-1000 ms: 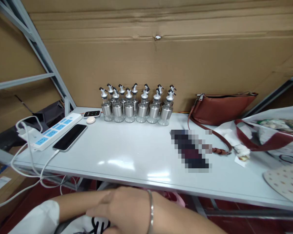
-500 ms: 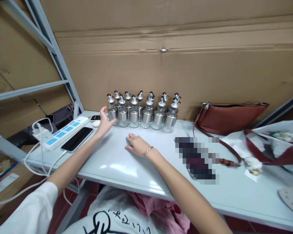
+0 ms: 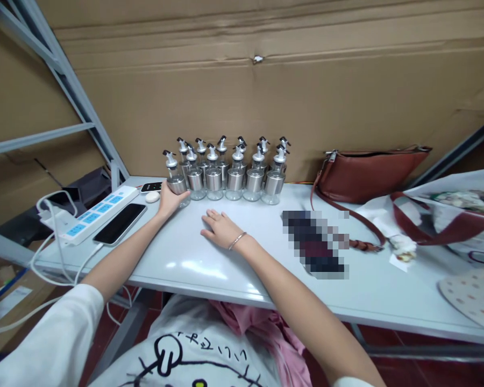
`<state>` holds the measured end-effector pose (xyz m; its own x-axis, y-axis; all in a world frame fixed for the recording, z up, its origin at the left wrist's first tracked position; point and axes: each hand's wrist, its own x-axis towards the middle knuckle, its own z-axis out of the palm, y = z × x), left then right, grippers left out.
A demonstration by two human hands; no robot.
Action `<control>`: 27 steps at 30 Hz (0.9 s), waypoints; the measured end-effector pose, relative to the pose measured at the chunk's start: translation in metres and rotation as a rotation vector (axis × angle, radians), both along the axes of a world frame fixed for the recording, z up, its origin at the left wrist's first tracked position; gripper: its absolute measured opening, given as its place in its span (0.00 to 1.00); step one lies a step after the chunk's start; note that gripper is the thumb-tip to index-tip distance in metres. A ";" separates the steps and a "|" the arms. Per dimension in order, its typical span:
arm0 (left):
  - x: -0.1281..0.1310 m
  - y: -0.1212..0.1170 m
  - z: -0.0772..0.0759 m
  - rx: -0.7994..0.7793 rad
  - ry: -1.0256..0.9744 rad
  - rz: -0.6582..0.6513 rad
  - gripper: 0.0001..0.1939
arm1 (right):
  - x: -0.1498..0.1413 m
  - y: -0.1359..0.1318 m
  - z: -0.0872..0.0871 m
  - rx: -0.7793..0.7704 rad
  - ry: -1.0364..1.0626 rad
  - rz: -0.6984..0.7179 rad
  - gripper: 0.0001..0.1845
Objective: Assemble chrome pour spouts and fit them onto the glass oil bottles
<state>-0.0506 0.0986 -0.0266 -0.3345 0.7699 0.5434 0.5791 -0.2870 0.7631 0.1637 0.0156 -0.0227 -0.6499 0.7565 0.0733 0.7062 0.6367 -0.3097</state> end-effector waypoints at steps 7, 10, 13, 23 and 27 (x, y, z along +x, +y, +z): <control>0.044 -0.043 0.021 0.171 0.005 -0.277 0.27 | 0.009 0.012 0.006 -0.003 0.418 -0.078 0.25; 0.063 -0.058 0.022 0.166 -0.071 -0.424 0.27 | 0.011 0.013 0.011 0.040 0.657 -0.104 0.30; 0.075 -0.068 0.020 0.126 -0.137 -0.529 0.26 | 0.010 0.007 0.018 0.045 0.888 -0.054 0.32; 0.091 -0.090 0.017 -0.009 -0.224 -0.641 0.26 | 0.003 -0.011 0.039 0.191 1.224 -0.067 0.21; 0.092 -0.090 0.016 -0.013 -0.214 -0.672 0.26 | 0.004 -0.012 0.042 0.183 1.223 -0.116 0.20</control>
<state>0.0413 0.0083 -0.0107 0.1169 0.8535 0.5078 0.1165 -0.5195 0.8465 0.1673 0.0035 0.0193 -0.0104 0.7197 0.6942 0.0714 0.6930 -0.7174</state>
